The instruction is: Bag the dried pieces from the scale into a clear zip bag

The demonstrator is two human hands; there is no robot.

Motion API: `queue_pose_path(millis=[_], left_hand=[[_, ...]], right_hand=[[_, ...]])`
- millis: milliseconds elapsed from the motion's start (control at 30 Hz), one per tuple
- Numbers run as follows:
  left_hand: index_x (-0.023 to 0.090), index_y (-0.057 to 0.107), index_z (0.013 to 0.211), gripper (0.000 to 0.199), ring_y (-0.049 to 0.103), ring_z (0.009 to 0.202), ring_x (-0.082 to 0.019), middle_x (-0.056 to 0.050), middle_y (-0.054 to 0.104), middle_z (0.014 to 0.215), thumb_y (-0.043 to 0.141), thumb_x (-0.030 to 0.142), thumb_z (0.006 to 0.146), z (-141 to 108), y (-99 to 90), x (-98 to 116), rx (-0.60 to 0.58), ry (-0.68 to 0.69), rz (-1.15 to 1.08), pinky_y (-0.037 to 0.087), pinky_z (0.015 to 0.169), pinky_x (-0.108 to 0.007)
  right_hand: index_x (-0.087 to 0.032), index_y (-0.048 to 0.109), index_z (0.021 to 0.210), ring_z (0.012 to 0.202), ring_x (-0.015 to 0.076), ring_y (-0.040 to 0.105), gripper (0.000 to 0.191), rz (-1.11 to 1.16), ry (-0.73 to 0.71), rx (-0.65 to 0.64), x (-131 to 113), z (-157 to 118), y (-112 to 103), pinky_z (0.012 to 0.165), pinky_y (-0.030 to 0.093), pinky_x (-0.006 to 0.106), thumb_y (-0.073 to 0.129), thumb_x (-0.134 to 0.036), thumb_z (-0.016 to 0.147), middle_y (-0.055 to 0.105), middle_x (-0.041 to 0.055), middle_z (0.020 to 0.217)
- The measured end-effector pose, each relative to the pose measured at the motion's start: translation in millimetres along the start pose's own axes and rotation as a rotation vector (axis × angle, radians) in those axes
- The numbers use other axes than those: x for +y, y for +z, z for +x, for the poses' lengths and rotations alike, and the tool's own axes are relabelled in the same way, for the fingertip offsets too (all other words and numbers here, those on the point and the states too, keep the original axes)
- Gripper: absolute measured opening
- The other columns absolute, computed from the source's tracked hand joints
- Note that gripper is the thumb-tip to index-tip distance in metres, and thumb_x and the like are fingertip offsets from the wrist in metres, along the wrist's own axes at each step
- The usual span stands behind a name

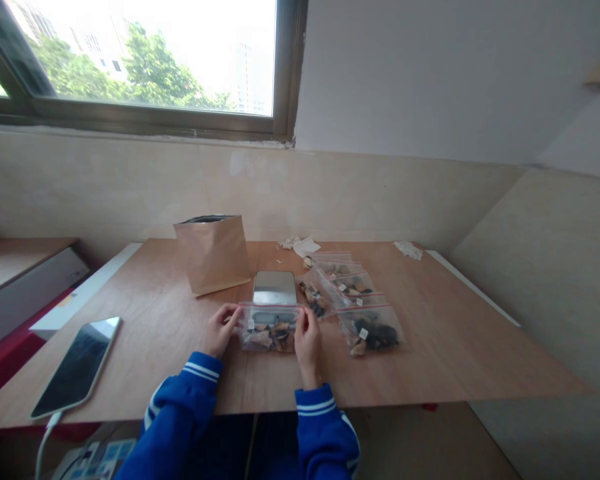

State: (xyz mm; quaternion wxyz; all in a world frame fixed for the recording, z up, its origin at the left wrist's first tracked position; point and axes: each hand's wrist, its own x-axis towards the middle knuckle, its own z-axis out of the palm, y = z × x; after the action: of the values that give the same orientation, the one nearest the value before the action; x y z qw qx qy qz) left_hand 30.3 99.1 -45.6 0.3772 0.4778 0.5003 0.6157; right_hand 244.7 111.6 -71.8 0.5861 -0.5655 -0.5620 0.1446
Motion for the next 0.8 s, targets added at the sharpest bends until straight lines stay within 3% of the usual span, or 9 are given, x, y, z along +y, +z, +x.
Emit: queue_pose_path(millis=[267,467,600,800], left_hand=[[0.017,0.062,0.077,0.033,0.063,0.063,-0.015,-0.002,0.065,0.068,0.068,0.050,0.077,0.0,-1.2,-0.9,0.022,0.027,-0.022,0.052,0.060,-0.026],[0.017,0.064,0.084,0.038,0.060,0.063,-0.013,-0.002,0.064,0.072,0.068,0.054,0.076,-0.1,0.4,-0.3,-0.053,-0.088,-0.119,0.047,0.057,-0.024],[0.016,0.066,0.077,0.035,0.059,0.068,-0.014,-0.002,0.065,0.072,0.071,0.050,0.075,-0.2,1.8,4.0,-0.118,-0.058,-0.087,0.047,0.065,-0.025],[0.016,0.066,0.077,0.034,0.060,0.073,-0.016,-0.003,0.066,0.074,0.070,0.050,0.075,0.3,1.7,6.8,-0.100,-0.017,-0.060,0.047,0.069,-0.026]], right_hand=[[-0.020,0.063,0.093,0.074,0.0211,0.066,0.037,0.026,-0.003,-0.049,-4.6,-3.7,-0.2,0.071,0.052,0.032,0.041,-0.050,0.095,0.070,0.0090,0.084],[-0.020,0.061,0.091,0.067,0.0198,0.063,0.035,0.053,0.030,-0.043,-8.0,-4.5,-3.0,0.064,0.050,0.030,0.040,-0.048,0.095,0.067,0.0060,0.075],[-0.019,0.059,0.093,0.070,0.0198,0.062,0.032,0.087,0.067,-0.064,-6.4,-5.2,-3.1,0.065,0.049,0.030,0.045,-0.048,0.093,0.066,0.0055,0.078],[-0.018,0.058,0.096,0.072,0.0192,0.061,0.031,0.153,0.083,-0.097,-4.2,-5.7,-1.3,0.067,0.049,0.030,0.051,-0.048,0.090,0.065,0.0060,0.081]])
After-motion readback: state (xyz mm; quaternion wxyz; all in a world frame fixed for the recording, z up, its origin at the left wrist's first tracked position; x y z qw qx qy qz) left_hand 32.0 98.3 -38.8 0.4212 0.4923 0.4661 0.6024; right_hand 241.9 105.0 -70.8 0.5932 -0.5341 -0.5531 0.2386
